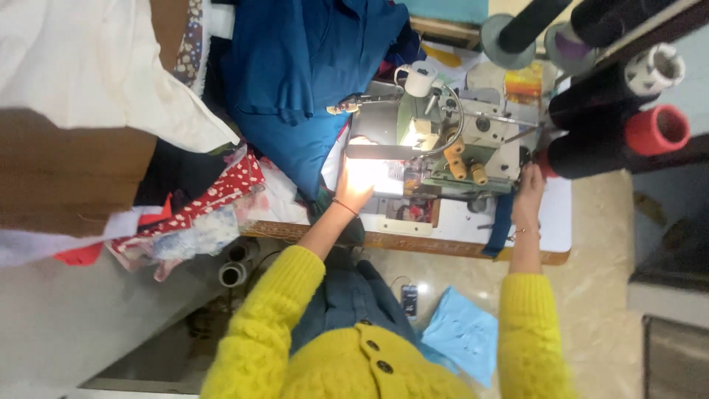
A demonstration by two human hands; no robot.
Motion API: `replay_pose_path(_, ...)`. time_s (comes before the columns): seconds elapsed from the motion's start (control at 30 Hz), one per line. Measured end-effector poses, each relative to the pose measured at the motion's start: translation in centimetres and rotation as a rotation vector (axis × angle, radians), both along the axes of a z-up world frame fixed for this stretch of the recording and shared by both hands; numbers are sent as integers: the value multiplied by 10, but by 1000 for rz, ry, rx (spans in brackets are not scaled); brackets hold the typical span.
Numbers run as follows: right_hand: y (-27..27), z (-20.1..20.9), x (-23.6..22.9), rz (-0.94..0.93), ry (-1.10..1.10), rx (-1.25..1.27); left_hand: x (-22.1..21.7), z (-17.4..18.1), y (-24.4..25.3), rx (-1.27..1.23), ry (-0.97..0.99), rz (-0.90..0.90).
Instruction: The person loads multiple spools of thread onto a vertical stand, then pulls thread from each spool to thread the sewing machine. They use scissors to cut the thread and guide it through the machine's tension discs and needle area.
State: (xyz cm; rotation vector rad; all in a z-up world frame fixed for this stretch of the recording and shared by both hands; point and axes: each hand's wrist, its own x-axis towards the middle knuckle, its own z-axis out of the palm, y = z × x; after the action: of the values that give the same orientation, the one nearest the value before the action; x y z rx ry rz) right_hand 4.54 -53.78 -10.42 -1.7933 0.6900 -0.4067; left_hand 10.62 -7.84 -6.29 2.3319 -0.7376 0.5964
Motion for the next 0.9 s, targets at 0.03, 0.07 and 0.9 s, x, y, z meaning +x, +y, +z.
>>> replay_pose_path(0.03,16,22,-3,24,22,-45,-3,15,1,98,-28,19)
replay_pose_path(0.07,31,44,-5,49,45,-89,-7,30,1,195,-58,37)
replay_pose_path(0.9,20,76,33,-24,371,-396,-21,-59,-10,-264,156,88)
